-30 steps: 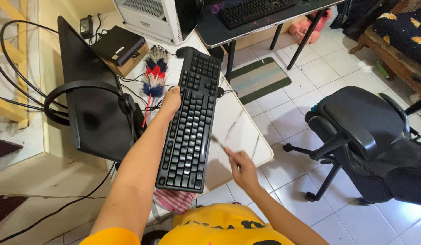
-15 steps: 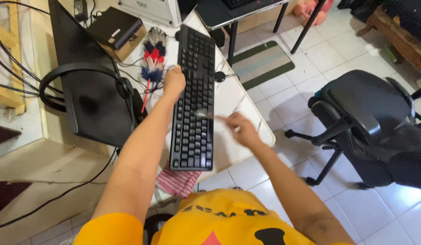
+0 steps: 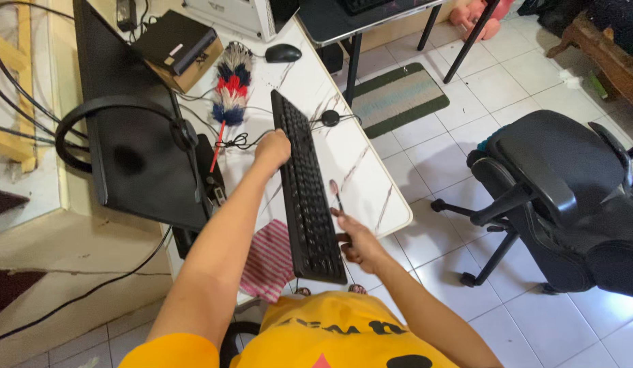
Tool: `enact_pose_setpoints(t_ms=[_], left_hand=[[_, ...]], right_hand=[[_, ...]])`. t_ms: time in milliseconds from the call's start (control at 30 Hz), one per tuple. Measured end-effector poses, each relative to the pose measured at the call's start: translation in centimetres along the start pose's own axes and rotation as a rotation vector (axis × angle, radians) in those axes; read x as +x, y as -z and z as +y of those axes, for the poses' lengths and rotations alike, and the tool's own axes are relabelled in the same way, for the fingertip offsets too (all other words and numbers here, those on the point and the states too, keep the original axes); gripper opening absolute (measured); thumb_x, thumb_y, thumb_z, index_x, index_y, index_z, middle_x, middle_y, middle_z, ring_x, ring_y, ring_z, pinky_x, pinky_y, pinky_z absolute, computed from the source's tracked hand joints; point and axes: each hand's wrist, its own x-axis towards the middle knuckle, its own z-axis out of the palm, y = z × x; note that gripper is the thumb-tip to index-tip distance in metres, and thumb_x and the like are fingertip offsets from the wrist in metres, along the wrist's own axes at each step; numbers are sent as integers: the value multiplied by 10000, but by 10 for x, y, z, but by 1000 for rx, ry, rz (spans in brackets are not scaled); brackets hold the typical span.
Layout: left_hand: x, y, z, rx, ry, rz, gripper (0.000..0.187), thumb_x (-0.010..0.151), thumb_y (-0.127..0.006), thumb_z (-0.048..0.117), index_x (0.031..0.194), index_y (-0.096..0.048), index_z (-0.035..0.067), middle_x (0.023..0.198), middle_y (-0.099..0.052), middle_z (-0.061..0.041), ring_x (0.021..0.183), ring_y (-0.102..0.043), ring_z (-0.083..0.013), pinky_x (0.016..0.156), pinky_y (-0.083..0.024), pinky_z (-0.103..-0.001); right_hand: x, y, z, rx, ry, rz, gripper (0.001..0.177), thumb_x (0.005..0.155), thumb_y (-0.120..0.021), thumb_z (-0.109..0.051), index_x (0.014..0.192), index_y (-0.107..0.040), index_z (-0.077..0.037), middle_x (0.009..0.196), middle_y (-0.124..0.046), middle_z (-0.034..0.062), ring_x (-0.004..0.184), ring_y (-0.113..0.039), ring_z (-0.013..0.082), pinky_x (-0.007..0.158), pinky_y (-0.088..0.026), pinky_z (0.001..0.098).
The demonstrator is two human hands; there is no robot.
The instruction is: The person cleans a computer desk setup using a duster, cloth, and spoon. They dust the desk surface, wipe the monitor, and then use a spoon to scrape debris from between the keyboard keys before wiping the keyboard with a cloth.
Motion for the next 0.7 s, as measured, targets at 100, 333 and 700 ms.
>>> enact_pose_setpoints(t_ms=[100, 333, 700], left_hand=[[-18, 1, 11, -68, 64, 30, 469, 1040, -324, 276, 1166, -652, -33, 1242, -635, -315, 1165, -603, -493, 1021, -456, -543], [-29, -19, 19, -91, 119, 27, 493, 1014, -324, 307, 1159, -639, -44, 1233, -628, -316, 1156, -606, -493, 1003, -461, -546], [22, 38, -52, -213, 62, 296, 575, 1108, -316, 378, 1095, -703, -48, 1169, -672, -328, 1162, -606, -493, 1022, -457, -537]], right_hand=[[-6, -4, -2, 65, -60, -73, 504, 1028, -468, -370, 1532, -464, -365, 798, -610, 12, 406, -261, 65, 353, -186, 226], [-7, -1, 11, 319, -229, -205, 511, 1037, -485, -406, 1545, -447, -432, 717, -451, -33, 428, -290, 53, 363, -188, 195], [26, 109, 26, -288, 147, 254, 466, 1020, -458, -296, 1445, -607, -173, 945, -684, 38, 572, -461, 92, 480, -409, 270]])
